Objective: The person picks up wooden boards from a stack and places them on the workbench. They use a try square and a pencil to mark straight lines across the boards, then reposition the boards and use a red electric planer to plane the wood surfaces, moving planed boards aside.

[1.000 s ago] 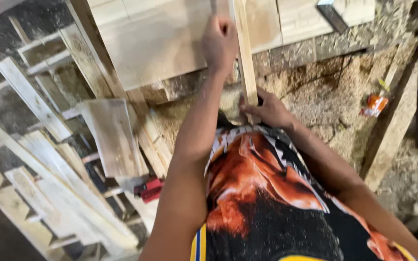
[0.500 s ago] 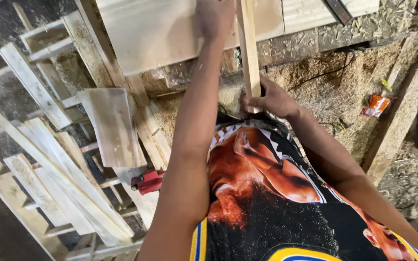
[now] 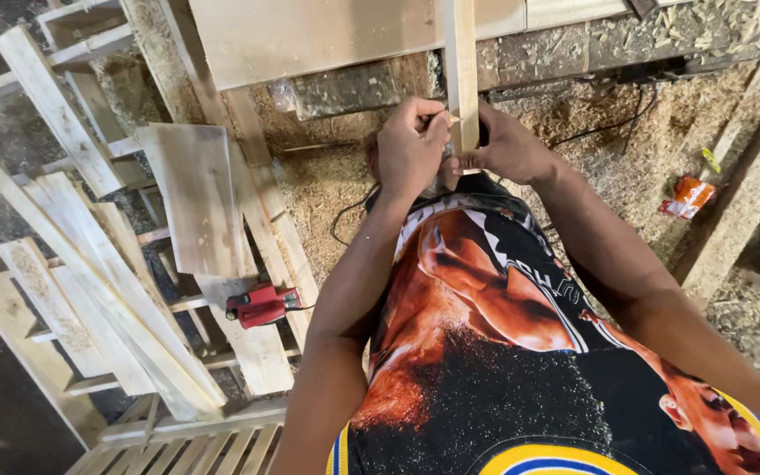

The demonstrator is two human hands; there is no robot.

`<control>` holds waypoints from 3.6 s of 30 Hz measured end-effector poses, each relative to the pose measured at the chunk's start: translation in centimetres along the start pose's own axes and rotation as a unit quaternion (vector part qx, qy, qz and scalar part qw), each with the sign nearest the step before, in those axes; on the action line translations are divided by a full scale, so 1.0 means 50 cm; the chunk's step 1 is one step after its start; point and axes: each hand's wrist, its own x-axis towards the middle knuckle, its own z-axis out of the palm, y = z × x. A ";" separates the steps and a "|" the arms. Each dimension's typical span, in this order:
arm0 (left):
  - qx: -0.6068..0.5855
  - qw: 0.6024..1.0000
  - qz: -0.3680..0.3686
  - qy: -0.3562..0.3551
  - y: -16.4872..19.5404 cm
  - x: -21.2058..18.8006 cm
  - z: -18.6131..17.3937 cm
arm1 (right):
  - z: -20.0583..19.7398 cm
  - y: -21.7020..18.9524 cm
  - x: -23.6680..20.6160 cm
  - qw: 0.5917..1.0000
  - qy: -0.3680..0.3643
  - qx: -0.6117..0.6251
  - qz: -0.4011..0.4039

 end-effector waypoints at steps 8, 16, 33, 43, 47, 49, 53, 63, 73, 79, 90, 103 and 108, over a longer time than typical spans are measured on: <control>0.005 0.999 0.002 0.040 -0.029 -0.006 0.034 | 0.007 -0.004 0.001 0.997 0.033 -0.052 0.040; 0.053 0.992 0.082 0.078 -0.049 -0.020 0.057 | 0.000 0.009 -0.002 0.998 0.035 -0.047 0.028; 0.055 0.991 0.103 0.063 -0.057 -0.008 0.069 | -0.009 0.029 0.003 0.990 0.056 -0.102 -0.078; -0.132 0.987 -0.067 0.054 -0.061 0.022 0.022 | -0.022 0.130 0.007 0.983 0.013 0.157 0.100; -0.204 0.973 -0.083 0.064 -0.117 -0.013 -0.007 | -0.018 0.194 0.024 0.896 -0.004 0.422 0.137; -0.218 0.972 -0.077 0.050 -0.146 -0.017 0.000 | -0.016 0.209 0.034 0.879 0.004 0.447 0.165; -0.249 0.961 -0.120 0.023 -0.198 -0.032 0.023 | -0.008 0.209 0.044 0.887 -0.007 0.414 0.204; -0.097 0.976 -0.103 0.164 -0.252 -0.020 0.032 | 0.030 0.099 0.058 0.956 -0.109 0.113 0.248; -0.056 0.971 -0.051 0.229 -0.232 0.019 -0.095 | -0.048 -0.016 0.064 0.992 -0.092 -0.049 0.072; -0.048 0.972 -0.002 0.228 -0.211 0.082 -0.205 | -0.125 -0.112 0.242 0.947 0.161 0.254 0.114; -0.044 0.990 -0.014 0.130 -0.200 0.200 -0.421 | -0.074 -0.202 0.533 0.865 0.299 0.403 -0.006; -0.089 0.974 -0.066 0.199 -0.171 0.465 -0.667 | 0.012 -0.165 0.525 0.824 0.335 0.452 0.072; -0.128 0.974 0.019 0.188 -0.115 0.519 -0.657 | -0.024 -0.199 0.515 0.892 0.310 0.292 0.153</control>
